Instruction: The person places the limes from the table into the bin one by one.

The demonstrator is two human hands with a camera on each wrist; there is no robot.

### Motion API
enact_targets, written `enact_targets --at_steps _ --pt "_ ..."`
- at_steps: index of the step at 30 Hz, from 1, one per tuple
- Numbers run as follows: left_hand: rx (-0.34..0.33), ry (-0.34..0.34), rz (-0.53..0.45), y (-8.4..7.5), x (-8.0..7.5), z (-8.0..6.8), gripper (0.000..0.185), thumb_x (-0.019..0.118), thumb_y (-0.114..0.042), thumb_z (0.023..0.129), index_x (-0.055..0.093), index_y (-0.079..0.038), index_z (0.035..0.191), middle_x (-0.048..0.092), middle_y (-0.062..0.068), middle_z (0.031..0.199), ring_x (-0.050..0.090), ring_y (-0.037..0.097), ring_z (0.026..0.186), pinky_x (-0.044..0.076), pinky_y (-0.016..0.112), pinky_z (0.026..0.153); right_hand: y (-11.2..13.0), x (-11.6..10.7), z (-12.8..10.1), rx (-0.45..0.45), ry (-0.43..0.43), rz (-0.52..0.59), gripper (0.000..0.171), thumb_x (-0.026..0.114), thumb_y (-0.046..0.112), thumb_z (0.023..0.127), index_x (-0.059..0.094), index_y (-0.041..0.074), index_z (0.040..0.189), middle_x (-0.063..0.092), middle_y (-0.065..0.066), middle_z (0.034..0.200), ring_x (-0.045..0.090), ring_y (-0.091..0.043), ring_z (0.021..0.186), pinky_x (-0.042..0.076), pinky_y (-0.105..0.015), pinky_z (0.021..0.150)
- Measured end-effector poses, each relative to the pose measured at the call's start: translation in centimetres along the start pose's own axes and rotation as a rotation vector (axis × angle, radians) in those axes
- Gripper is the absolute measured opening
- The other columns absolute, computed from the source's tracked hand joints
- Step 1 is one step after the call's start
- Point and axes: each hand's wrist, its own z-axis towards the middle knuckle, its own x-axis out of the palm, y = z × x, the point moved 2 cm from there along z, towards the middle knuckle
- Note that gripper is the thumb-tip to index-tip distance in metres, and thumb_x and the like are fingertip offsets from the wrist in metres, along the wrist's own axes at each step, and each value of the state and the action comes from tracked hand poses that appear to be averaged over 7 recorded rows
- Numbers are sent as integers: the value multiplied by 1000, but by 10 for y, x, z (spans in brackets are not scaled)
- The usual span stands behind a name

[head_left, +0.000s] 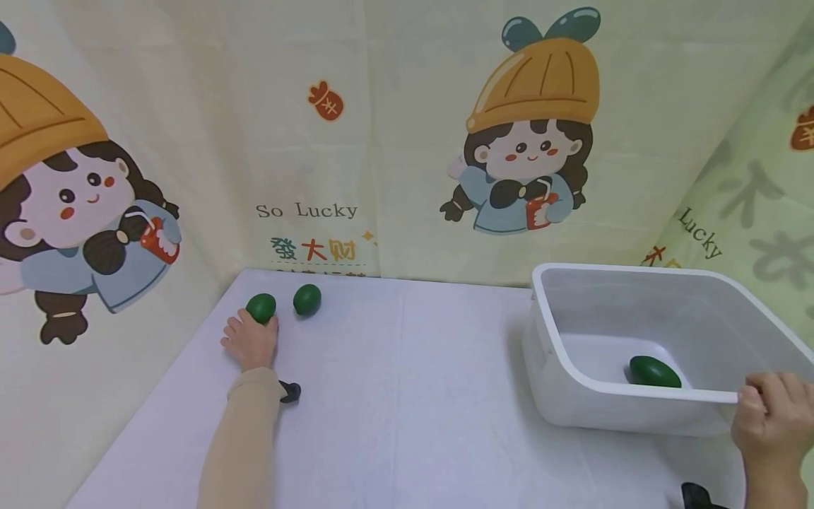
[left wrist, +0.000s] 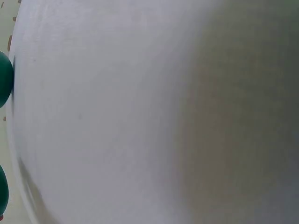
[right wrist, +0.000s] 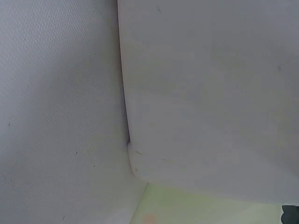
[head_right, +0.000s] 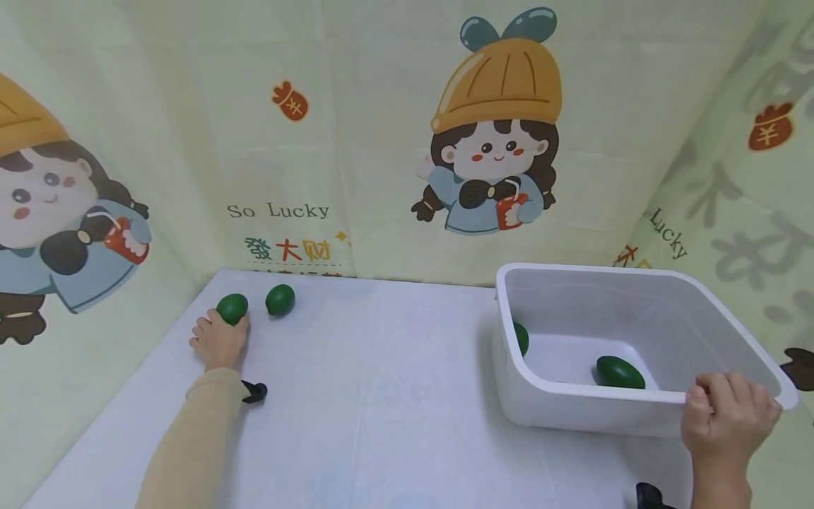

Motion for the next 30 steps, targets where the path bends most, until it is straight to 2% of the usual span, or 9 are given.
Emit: enact_targets --at_steps 5,17,22,30 --pt "37 -23 -3 -5 -3 -1 65 53 -34 88 29 10 129 35 35 120 32 48 111 19 60 94 0 0 0 6 -7 14 38 37 22 75 45 -13 60 40 -28 60 29 -45 61 18 -37 61" --pt "107 -43 -20 -19 -7 -5 60 58 -34 85 36 9 120 38 29 108 34 44 102 21 57 90 -3 0 -1 -8 22 -22 39 36 22 76 45 -13 62 40 -28 62 32 -46 61 20 -44 61" --pt "118 -36 -15 -25 -8 -7 62 57 -35 85 35 9 122 38 30 111 33 44 103 19 57 92 -4 -1 -2 -19 37 -48 41 35 24 77 45 -13 62 40 -28 62 32 -46 61 20 -50 62" --pt "170 -28 5 -36 -9 -12 64 56 -38 86 35 9 123 37 29 115 34 44 103 20 57 92 -5 -1 -2 -17 40 -48 39 34 22 76 45 -13 63 40 -29 62 32 -46 62 20 -50 63"
